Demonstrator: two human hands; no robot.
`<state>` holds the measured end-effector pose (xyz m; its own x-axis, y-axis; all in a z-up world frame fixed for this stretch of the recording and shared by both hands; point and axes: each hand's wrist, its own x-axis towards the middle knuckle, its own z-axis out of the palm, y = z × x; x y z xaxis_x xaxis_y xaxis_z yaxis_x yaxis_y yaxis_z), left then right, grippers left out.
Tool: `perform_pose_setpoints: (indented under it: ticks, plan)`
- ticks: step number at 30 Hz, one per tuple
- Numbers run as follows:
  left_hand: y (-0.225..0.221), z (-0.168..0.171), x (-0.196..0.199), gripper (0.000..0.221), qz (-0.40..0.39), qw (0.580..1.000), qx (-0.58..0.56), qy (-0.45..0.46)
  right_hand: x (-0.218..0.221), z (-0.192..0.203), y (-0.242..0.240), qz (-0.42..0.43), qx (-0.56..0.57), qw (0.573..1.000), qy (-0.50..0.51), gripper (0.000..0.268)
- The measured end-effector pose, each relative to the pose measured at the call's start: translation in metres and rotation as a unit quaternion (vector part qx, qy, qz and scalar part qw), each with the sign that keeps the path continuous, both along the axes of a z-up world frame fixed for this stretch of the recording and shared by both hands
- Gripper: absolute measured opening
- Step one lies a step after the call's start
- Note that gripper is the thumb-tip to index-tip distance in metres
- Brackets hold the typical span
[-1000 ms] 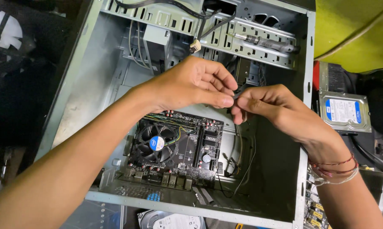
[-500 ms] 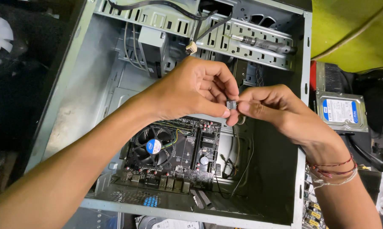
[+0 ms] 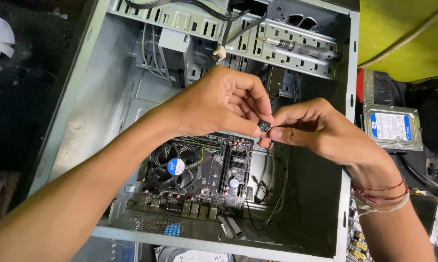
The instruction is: Repairing a desktop computer by unscrewing components and connecting internal cables
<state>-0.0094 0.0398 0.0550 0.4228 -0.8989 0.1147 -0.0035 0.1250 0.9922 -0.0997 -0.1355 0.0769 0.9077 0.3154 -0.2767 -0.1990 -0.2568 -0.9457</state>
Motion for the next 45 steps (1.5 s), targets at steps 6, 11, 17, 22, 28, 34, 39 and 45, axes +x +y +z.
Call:
perform_pose_setpoints:
  ticks: [6, 11, 17, 22, 28, 34, 39, 45]
  plan:
    - [0.000, 0.002, 0.003, 0.020, 0.026, 0.998, 0.052, -0.033, 0.000, 0.006, 0.006, -0.009, -0.046, 0.999, -0.024, 0.019]
    - [0.002, 0.009, 0.003, 0.024, -0.035, 0.972, 0.202, -0.115, 0.001, 0.005, 0.011, 0.007, -0.166, 0.984, -0.056, 0.019]
    - [0.001, -0.002, -0.003, 0.036, -0.105, 0.874, 0.427, -0.209, 0.000, -0.003, 0.010, -0.032, -0.191, 0.981, -0.022, 0.009]
    - [0.002, 0.004, -0.009, 0.048, -0.063, 0.918, 0.283, -0.271, -0.002, -0.002, 0.011, -0.005, -0.131, 0.990, -0.058, 0.018]
    - [0.007, 0.030, -0.012, 0.014, -0.072, 0.938, 0.269, -0.206, -0.001, 0.001, 0.013, -0.076, -0.183, 0.978, -0.066, 0.015]
    - [0.019, 0.030, 0.023, 0.019, 0.285, 0.849, -0.044, -0.442, -0.007, 0.003, 0.016, -0.090, -0.091, 0.990, -0.059, 0.013]
    - [0.009, 0.006, 0.032, 0.074, 0.277, 0.759, 0.281, -0.518, -0.007, -0.003, 0.015, -0.073, -0.094, 0.989, -0.087, 0.010]
    - [-0.002, -0.029, 0.038, 0.044, 0.307, 0.654, 0.207, -0.660, -0.009, -0.005, 0.013, -0.069, -0.082, 0.987, -0.119, 0.010]
